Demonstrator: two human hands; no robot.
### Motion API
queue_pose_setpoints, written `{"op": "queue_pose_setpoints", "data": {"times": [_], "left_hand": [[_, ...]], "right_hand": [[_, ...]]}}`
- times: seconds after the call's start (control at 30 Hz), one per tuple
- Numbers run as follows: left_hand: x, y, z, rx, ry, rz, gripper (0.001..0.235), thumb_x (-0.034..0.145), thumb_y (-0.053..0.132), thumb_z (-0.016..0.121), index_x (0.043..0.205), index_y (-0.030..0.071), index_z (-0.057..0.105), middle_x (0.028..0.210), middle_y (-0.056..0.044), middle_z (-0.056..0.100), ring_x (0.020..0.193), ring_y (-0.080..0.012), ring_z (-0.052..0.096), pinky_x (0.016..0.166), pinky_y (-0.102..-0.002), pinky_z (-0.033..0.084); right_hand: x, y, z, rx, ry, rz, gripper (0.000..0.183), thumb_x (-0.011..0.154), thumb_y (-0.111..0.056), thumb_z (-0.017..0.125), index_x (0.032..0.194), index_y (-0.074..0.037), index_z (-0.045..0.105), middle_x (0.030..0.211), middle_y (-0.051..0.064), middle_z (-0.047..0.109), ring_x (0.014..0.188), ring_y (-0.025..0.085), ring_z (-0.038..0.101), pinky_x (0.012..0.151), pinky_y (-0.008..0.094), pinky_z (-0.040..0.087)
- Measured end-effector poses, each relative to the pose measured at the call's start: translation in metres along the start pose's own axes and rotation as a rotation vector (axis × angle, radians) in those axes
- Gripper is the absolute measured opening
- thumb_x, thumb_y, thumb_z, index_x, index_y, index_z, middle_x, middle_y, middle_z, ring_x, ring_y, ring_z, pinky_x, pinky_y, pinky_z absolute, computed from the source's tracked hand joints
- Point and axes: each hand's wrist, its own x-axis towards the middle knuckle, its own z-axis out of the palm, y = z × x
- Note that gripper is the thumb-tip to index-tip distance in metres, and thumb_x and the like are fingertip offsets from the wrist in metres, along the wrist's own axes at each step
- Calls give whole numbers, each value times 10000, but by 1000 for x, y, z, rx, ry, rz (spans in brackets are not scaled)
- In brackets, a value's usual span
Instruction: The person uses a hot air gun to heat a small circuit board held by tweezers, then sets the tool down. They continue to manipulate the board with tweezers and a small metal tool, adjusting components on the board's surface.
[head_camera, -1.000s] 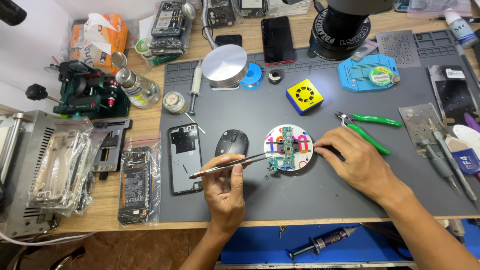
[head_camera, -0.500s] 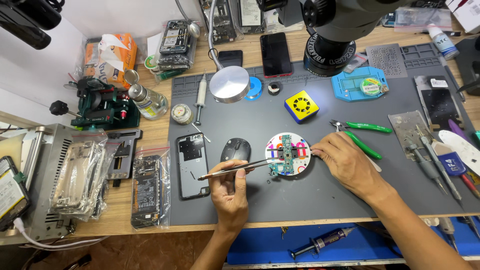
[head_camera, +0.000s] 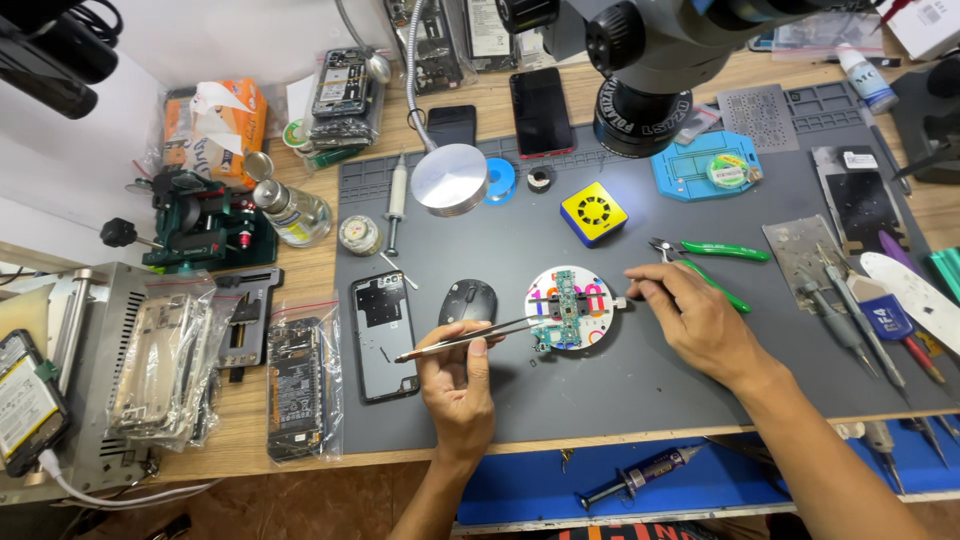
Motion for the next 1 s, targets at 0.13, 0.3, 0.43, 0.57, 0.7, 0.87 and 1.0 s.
{"op": "queue_pose_setpoints", "data": {"times": [0.13, 0.3, 0.43, 0.57, 0.7, 0.87, 1.0], "left_hand": [[-1, -1, 1, 8, 31, -6, 209, 1046, 34, 546, 1252, 49, 517, 1154, -161, 659, 1087, -243, 690, 972, -413, 667], [-1, 2, 1, 28, 43, 5, 206, 1046, 31, 544, 1250, 43, 516, 1153, -162, 658, 1046, -248, 702, 960, -400, 674], [-2, 1, 2, 43, 47, 39, 207, 1048, 17, 534, 1251, 48, 505, 1151, -166, 649, 1063, -239, 694, 941, -412, 690], [-4, -1, 2, 65, 51, 54, 210, 1049, 23, 533, 1254, 53, 495, 1158, -180, 643, 1067, -253, 698, 938, -417, 694], [-5, -3, 2, 68, 70, 73, 214, 1049, 15, 533, 1255, 57, 493, 1161, -189, 644, 1056, -258, 698, 929, -417, 696], [-4, -1, 3, 98, 89, 51, 208, 1047, 25, 544, 1247, 62, 500, 1152, -182, 673, 932, -292, 750, 909, -380, 678], [-2, -2, 4, 88, 85, 48, 206, 1043, 30, 552, 1243, 51, 508, 1150, -174, 668, 950, -278, 740, 919, -378, 682]], "right_hand": [[4, -6, -4, 26, 65, -109, 163, 1001, -91, 663, 1142, -48, 731, 1041, 74, 766, 976, 248, 689, 1000, 409, 525], [6, 1, 0, -43, -10, -198, 186, 954, -144, 729, 1122, -66, 717, 1014, 59, 684, 936, 239, 612, 926, 387, 491], [4, 10, 7, -110, 24, -275, 246, 1018, -85, 643, 1246, -19, 709, 992, 79, 626, 905, 263, 570, 876, 408, 489], [3, 1, -3, -51, -43, -170, 247, 962, -169, 697, 1187, -78, 654, 1104, 82, 689, 1006, 266, 617, 1018, 434, 485], [4, 4, 0, -58, -5, -245, 175, 1007, -112, 655, 1156, -42, 713, 1013, 79, 650, 906, 254, 580, 894, 402, 487], [4, 0, -4, -79, -29, -229, 270, 963, -179, 719, 1212, -83, 681, 1058, 84, 659, 978, 264, 605, 928, 407, 498], [6, -7, -3, -85, 66, -296, 110, 957, -80, 739, 1049, -26, 715, 996, 83, 652, 876, 238, 631, 841, 368, 552]]}}
